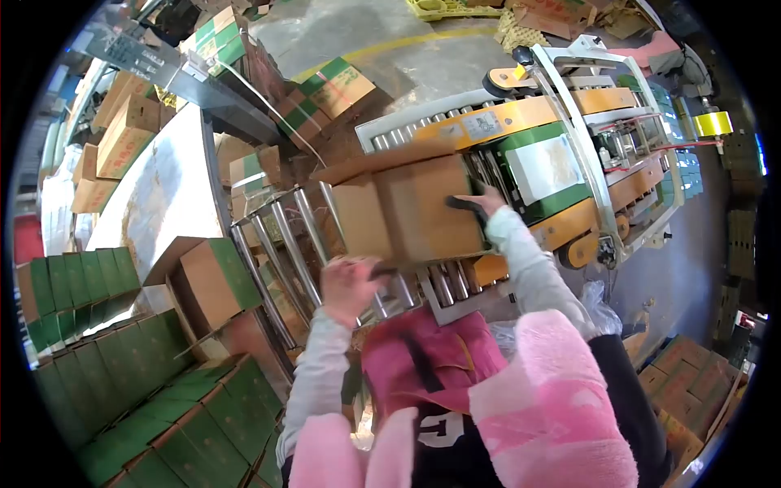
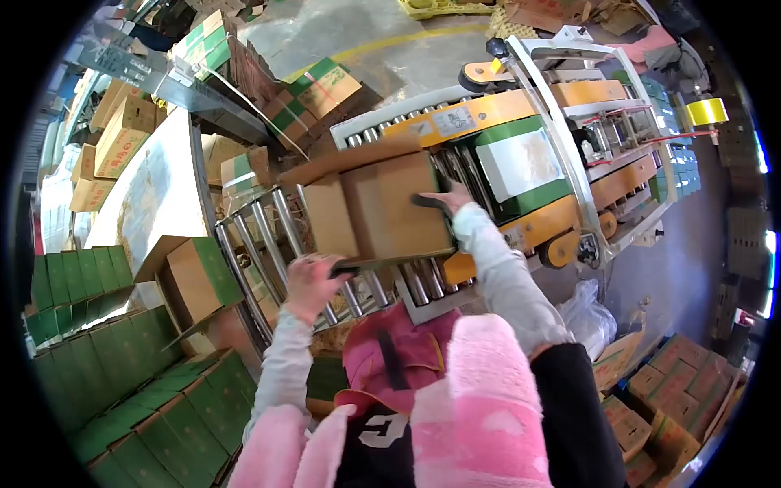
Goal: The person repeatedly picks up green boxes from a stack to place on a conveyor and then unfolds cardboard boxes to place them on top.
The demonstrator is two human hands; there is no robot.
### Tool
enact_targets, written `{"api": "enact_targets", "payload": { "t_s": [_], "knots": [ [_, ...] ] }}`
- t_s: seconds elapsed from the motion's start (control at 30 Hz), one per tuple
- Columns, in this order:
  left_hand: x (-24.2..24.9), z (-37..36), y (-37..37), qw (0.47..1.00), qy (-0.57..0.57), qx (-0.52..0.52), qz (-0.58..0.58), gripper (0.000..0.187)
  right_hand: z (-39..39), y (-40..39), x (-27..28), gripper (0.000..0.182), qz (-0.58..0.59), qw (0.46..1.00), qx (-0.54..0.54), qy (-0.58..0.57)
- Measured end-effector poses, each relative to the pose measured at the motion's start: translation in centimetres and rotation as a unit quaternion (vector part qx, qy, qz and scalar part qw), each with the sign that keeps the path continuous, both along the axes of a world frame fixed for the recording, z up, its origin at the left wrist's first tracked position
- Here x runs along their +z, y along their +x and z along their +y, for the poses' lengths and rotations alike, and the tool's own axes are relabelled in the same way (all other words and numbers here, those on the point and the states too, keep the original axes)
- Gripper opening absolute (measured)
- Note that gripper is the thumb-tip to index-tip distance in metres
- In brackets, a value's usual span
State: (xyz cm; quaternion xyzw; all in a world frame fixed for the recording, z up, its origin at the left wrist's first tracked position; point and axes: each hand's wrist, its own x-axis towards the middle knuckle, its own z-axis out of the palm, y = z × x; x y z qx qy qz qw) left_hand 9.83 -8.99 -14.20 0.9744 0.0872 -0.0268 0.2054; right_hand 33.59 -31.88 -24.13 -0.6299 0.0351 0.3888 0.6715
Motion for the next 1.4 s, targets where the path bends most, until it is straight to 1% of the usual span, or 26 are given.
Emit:
{"api": "enact_targets", "payload": {
  "t_s": [0.07,0.1,0.17,0.23,0.3,0.33,0.37,0.4,0.43,0.5,0.57,0.63,0.7,0.73,0.8,0.87,0.9,0.93,1.03,1.07,1.1,1.13,1.23,1.3,1.37,1.4],
  "knots": [
    [0.2,-3.2,5.3,0.996,0.069,-0.049,-0.027,0.058,-0.6,0.1,6.9,0.054,-0.314,0.923,-0.013,-0.221],
    [1.4,-4.4,7.6,0.987,0.134,-0.06,-0.062,0.069,1.2,-0.5,11.7,0.051,-0.488,0.808,-0.062,-0.326],
    [-2.8,-4.4,9.4,0.99,0.131,0.026,-0.05,0.091,5.2,0.5,16.4,0.047,-0.703,0.65,-0.028,-0.288],
    [-5.1,-4.7,8.3,0.971,0.102,0.206,-0.068,0.107,8.5,1.6,14.1,0.044,-0.746,0.608,0.102,-0.252],
    [-8.2,-6.2,6.6,0.877,-0.303,0.355,-0.117,0.104,7.2,-0.3,8.1,0.044,-0.784,0.529,0.219,-0.241],
    [-6.8,-7.7,7.6,0.88,-0.268,0.373,-0.125,0.099,4.5,-2.7,6.3,0.046,-0.727,0.602,0.263,-0.201],
    [-5.0,-8.9,8.5,0.845,-0.398,0.309,-0.178,0.088,1.4,-4.0,4.1,0.043,-0.705,0.622,0.278,-0.198],
    [-5.1,-10.5,8.2,0.821,-0.398,0.358,-0.199,0.077,-0.2,-3.7,4.7,0.045,-0.692,0.613,0.298,-0.236],
    [-6.8,-10.4,7.5,0.742,-0.53,0.369,-0.182,0.076,-1.2,-3.0,4.4,0.046,-0.682,0.616,0.309,-0.245],
    [-2.4,-7.4,5.8,0.821,-0.46,0.295,-0.162,0.076,-2.6,-2.4,4.4,0.044,-0.679,0.62,0.289,-0.266],
    [1.1,-1.5,-0.3,0.902,-0.07,0.316,-0.287,0.063,-4.3,-1.8,3.7,0.045,-0.697,0.59,0.262,-0.31],
    [2.3,7.6,-9.2,0.788,0.081,0.418,-0.444,0.048,-4.7,-1.4,2.7,0.044,-0.645,0.659,0.192,-0.336],
    [1.1,15.9,-17.0,0.837,0.166,0.419,-0.311,0.029,3.0,-4.1,6.8,0.041,-0.703,0.651,0.131,-0.253],
    [0.6,18.4,-19.2,0.859,0.195,0.413,-0.233,0.023,6.8,-6.3,3.1,0.043,-0.636,0.747,0.113,-0.157],
    [1.9,21.6,-17.0,0.841,0.24,0.374,-0.308,0.012,21.0,-14.4,6.7,0.06,-0.211,0.954,0.184,-0.112],
    [4.5,22.5,-14.4,0.793,0.225,0.395,-0.406,0.015,32.3,-18.9,1.1,0.071,-0.122,0.962,0.235,0.071],
    [6.8,21.8,-12.9,0.781,0.188,0.402,-0.439,0.015,37.7,-21.5,-4.9,0.074,-0.059,0.979,0.184,0.071],
    [7.9,19.9,-11.8,0.759,0.081,0.432,-0.481,0.018,38.3,-22.0,-2.1,0.072,0.057,0.97,0.185,0.15],
    [10.0,12.7,-11.6,0.889,0.122,0.236,-0.372,0.021,33.5,-18.1,0.6,0.058,0.191,0.941,0.165,0.227],
    [10.5,10.0,-11.1,0.929,0.106,0.205,-0.288,0.028,30.5,-16.3,2.1,0.054,0.185,0.939,0.15,0.249],
    [11.4,7.4,-10.4,0.959,0.066,0.183,-0.207,0.04,27.0,-15.1,5.2,0.058,0.032,0.955,0.097,0.278],
    [11.0,5.1,-9.8,0.973,0.006,0.134,-0.19,0.049,23.4,-12.1,3.8,0.06,-0.049,0.959,0.122,0.25],
    [8.4,-1.0,-5.7,0.997,-0.043,-0.036,-0.058,0.075,12.9,-6.8,4.8,0.056,-0.043,0.976,0.052,0.205],
    [6.6,-2.4,-4.3,0.997,0.044,0.007,-0.066,0.085,6.0,-3.4,2.2,0.046,-0.022,0.991,0.014,0.132],
    [4.8,-1.5,-2.1,0.999,0.033,0.037,-0.005,0.071,-0.2,-0.4,-3.5,0.032,0.095,0.992,-0.073,0.047],
    [3.4,-2.3,-1.1,0.992,-0.071,0.013,0.105,0.067,-1.8,-0.2,-2.7,0.026,-0.094,0.995,-0.017,-0.021]
  ]
}}
